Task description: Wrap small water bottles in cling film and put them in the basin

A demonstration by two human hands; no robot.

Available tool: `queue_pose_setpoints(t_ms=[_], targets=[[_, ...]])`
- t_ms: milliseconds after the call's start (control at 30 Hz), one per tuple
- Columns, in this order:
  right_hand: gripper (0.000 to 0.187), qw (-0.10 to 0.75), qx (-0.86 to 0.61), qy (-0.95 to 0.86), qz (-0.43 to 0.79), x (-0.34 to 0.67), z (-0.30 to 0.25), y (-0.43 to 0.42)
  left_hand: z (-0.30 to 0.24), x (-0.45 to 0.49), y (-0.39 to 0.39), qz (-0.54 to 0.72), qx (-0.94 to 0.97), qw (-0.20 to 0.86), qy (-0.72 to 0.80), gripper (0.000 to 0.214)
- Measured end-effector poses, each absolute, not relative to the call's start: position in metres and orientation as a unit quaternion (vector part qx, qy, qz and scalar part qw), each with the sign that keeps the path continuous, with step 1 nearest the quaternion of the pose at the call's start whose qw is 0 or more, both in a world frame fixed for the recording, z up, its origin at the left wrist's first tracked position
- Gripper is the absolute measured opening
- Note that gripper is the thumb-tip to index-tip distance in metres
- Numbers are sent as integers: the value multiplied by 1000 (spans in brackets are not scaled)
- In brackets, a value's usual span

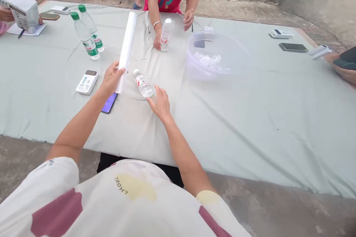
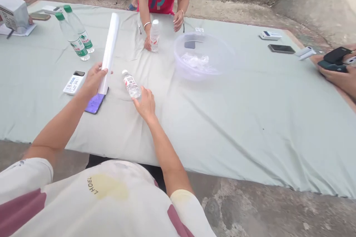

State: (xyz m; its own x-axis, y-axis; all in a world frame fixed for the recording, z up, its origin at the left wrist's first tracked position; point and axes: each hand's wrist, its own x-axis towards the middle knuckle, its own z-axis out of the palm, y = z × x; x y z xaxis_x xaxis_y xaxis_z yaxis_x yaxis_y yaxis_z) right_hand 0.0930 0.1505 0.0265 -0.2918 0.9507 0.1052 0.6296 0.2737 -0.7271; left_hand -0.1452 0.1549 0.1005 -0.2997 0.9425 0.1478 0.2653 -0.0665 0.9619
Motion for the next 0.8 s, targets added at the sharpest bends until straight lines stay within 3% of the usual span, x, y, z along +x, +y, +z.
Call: queue_pose_setpoints(t_ms=[67, 133, 300, 533, 667, 800], targets=[[74, 225, -533, -777, 250, 55, 30, 171, 95, -108, 115, 561, 446, 456, 528, 51], [64, 190, -532, -794, 224, 33, 31, 186, 85, -77, 80, 575, 388, 548, 468, 50], [57, 182, -559, -786, 189, 72, 25, 192, 68, -45, 31, 580, 278, 670, 370, 37], [63, 228, -676, -677, 178, 200, 16, 170, 54, -26, 27, 546, 226, 741, 320, 35], [51, 259, -686, -653, 189, 215, 34, 141, 46, 0, 33, 519, 225, 756, 330, 44], [64, 365, -547, -633, 409, 178, 49, 97, 42, 20, 30, 514, 228, 743, 362, 55]])
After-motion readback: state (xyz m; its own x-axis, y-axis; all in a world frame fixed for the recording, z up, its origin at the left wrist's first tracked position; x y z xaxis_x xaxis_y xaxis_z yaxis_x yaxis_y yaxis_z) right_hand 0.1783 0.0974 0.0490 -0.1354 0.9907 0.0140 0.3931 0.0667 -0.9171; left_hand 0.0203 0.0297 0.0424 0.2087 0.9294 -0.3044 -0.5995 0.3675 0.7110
